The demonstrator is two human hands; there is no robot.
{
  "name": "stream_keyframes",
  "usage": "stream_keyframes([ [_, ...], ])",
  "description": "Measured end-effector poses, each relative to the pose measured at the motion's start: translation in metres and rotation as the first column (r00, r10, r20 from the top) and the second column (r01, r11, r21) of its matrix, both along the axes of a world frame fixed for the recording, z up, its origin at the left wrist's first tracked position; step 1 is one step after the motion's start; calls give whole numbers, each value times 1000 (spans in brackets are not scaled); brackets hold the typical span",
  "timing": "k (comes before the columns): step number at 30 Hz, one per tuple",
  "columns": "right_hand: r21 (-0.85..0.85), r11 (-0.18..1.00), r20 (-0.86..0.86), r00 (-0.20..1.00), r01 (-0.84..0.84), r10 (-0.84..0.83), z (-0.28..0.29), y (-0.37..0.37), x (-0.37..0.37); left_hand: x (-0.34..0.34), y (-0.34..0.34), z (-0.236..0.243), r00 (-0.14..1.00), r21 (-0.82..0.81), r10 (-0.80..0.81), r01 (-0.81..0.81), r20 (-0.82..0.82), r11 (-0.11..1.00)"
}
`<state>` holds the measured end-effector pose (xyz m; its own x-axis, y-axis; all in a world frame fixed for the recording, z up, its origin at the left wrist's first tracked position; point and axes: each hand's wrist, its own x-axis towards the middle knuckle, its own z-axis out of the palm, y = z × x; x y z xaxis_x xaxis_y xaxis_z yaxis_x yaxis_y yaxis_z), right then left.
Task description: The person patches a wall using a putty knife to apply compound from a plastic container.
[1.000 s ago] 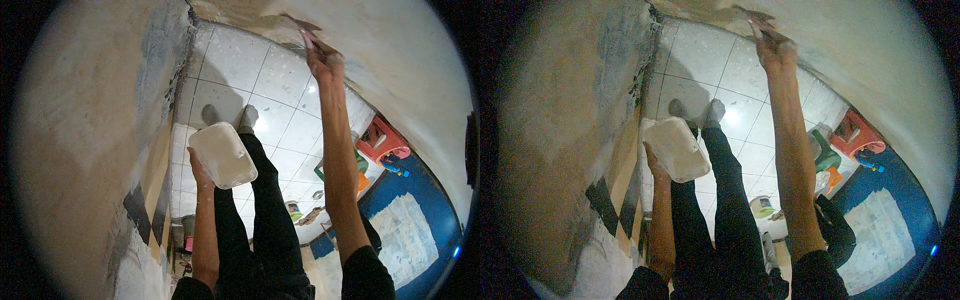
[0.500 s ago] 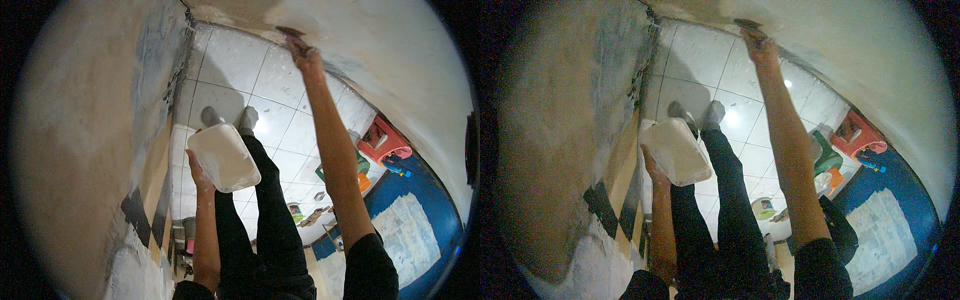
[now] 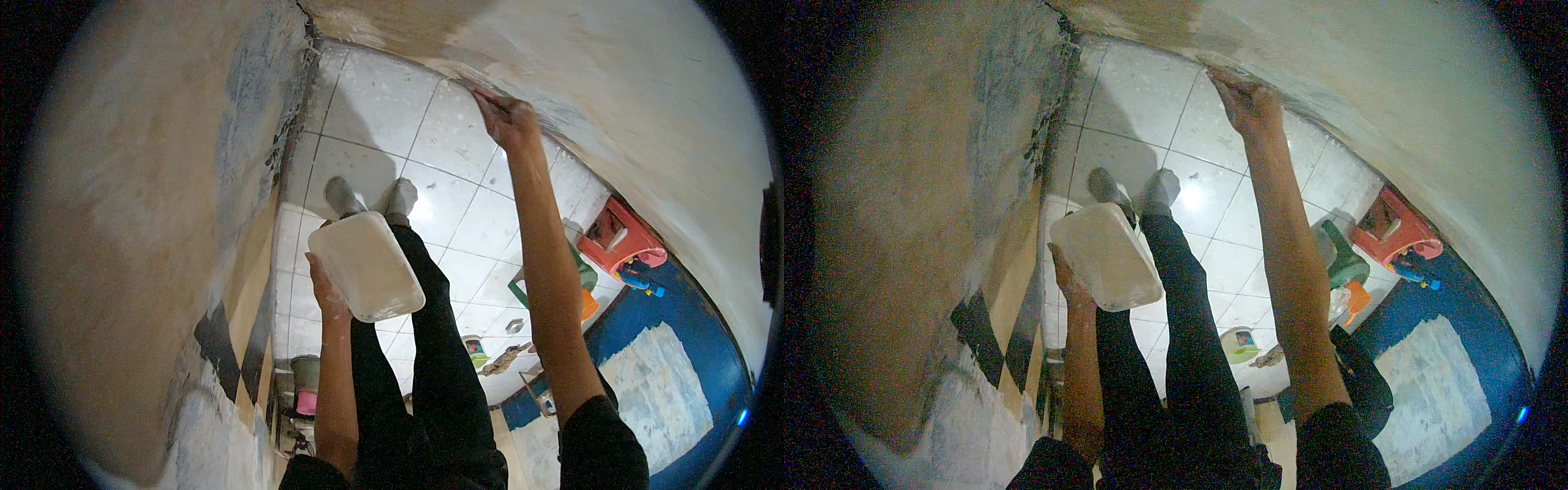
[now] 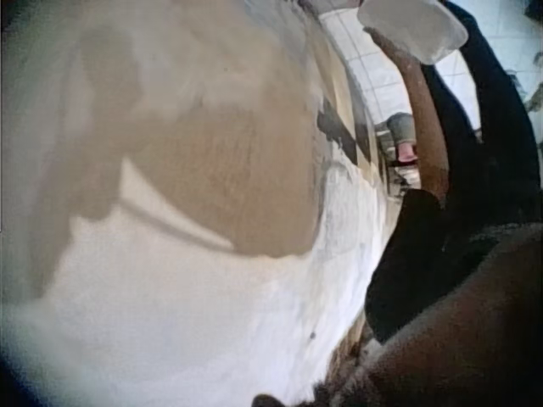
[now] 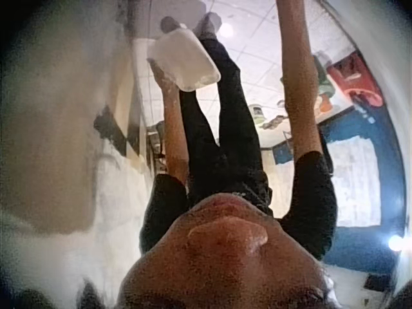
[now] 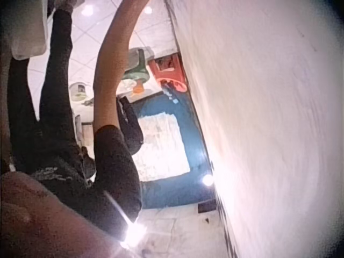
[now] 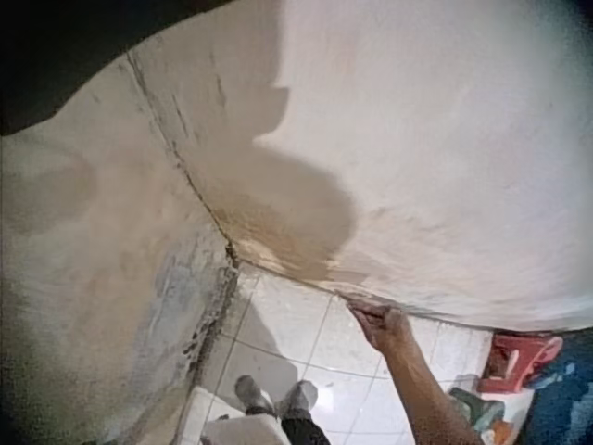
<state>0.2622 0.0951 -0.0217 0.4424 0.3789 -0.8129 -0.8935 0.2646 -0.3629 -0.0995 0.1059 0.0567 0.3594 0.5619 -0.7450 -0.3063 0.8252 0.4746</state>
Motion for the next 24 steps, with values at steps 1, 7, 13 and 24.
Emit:
stream_keyframes([
  [1, -29, 997, 93, 993, -70, 72, -31, 2, 10, 2, -2, -3, 1000, -3, 12, -12, -1, 1000],
  [7, -297, 898, 734, 525, -324, 432, -119, 25, 35, 2, -5, -19, 987, 79, -8, 21, -160, 997],
  [13, -597, 742, 750, 117, -305, 652, -117, -6, 59, 0, -21, -24, 993, -55, 1, -7, -119, 998],
  [24, 6, 978, 497, 849, -209, 179, 28, -4, -50, 6, -21, 5, 994, -9, -4, 3, -107, 1000],
])
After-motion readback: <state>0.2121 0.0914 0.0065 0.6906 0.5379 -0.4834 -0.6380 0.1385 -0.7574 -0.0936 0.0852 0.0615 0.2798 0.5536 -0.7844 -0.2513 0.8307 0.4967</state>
